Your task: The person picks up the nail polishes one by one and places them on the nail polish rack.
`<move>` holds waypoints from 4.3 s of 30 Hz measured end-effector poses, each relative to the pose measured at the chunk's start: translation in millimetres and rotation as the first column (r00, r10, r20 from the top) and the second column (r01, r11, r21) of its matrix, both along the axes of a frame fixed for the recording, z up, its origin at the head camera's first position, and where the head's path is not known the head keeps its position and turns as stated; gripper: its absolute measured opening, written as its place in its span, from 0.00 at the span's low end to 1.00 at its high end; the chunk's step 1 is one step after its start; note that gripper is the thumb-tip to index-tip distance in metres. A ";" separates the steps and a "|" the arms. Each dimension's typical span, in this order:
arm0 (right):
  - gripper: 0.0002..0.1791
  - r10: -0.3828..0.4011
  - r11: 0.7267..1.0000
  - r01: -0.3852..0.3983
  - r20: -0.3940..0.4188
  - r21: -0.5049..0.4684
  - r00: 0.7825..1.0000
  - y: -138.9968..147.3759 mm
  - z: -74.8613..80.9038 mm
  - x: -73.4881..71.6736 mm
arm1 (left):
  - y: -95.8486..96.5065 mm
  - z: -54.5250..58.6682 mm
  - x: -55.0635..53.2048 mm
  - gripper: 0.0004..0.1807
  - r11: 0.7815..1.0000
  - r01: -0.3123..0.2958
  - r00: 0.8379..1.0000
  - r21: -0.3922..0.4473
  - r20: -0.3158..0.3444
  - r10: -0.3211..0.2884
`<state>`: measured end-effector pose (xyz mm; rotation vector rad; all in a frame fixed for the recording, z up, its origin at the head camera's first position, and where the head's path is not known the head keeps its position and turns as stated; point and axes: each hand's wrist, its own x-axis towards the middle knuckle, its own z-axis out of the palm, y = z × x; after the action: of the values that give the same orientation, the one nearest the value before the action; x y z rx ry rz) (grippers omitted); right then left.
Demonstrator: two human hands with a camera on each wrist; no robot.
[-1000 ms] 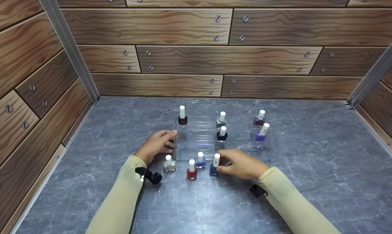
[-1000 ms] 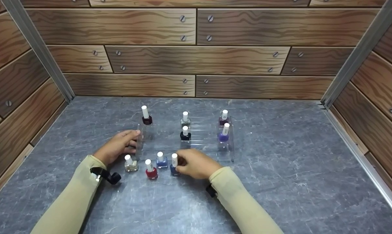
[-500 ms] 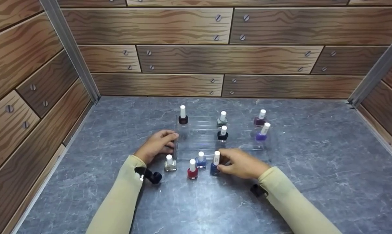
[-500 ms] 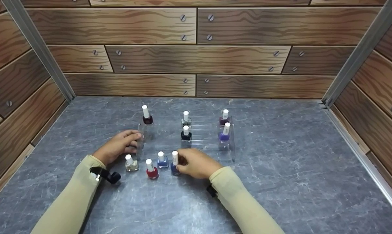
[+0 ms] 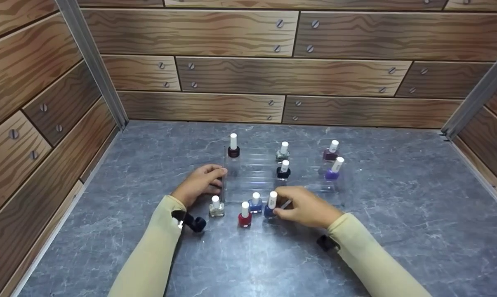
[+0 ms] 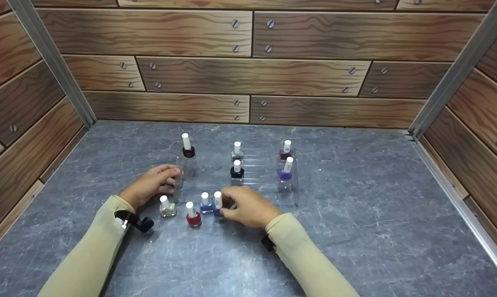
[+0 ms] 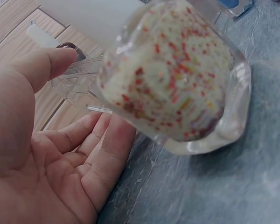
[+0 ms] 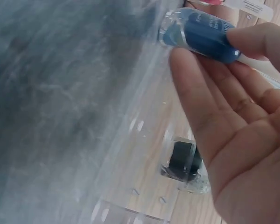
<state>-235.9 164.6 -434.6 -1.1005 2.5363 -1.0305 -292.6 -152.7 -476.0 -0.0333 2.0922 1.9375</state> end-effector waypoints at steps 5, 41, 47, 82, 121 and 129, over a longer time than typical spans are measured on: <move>0.06 -0.040 0.996 0.040 0.003 -0.080 0.999 6.0 8.0 -0.9 | -0.1 0.8 0.6 0.25 1.000 0.001 1.000 0.000 0.001 -0.001; 0.14 -0.409 0.786 0.326 -0.045 -0.525 0.912 14.7 30.8 -11.1 | -2.7 -0.4 0.1 0.24 1.000 -0.001 1.000 0.001 -0.006 0.001; 0.14 -0.385 0.796 0.304 -0.051 -0.523 0.922 -10.1 31.6 -15.8 | -3.4 2.1 0.1 0.24 1.000 0.002 1.000 -0.004 -0.016 -0.002; 0.10 -0.286 0.957 0.291 -0.127 0.019 0.950 -100.7 28.0 -62.1 | 0.7 -0.4 -1.9 0.23 1.000 -0.008 1.000 0.026 -0.012 0.008; 0.09 -0.412 0.879 0.350 -0.146 -0.323 0.899 38.9 69.5 -9.0 | -1.1 -0.6 -2.9 0.24 0.999 -0.005 1.000 0.033 -0.019 0.005; 0.06 -0.473 0.839 0.405 -0.118 -0.363 0.873 69.2 51.2 -4.9 | -0.6 -2.1 -0.3 0.26 1.000 0.001 1.000 0.031 -0.017 -0.001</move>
<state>-240.9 233.8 -383.4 -0.7187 2.9454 -1.5787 -293.0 -153.3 -478.1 -0.0092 2.0725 1.9756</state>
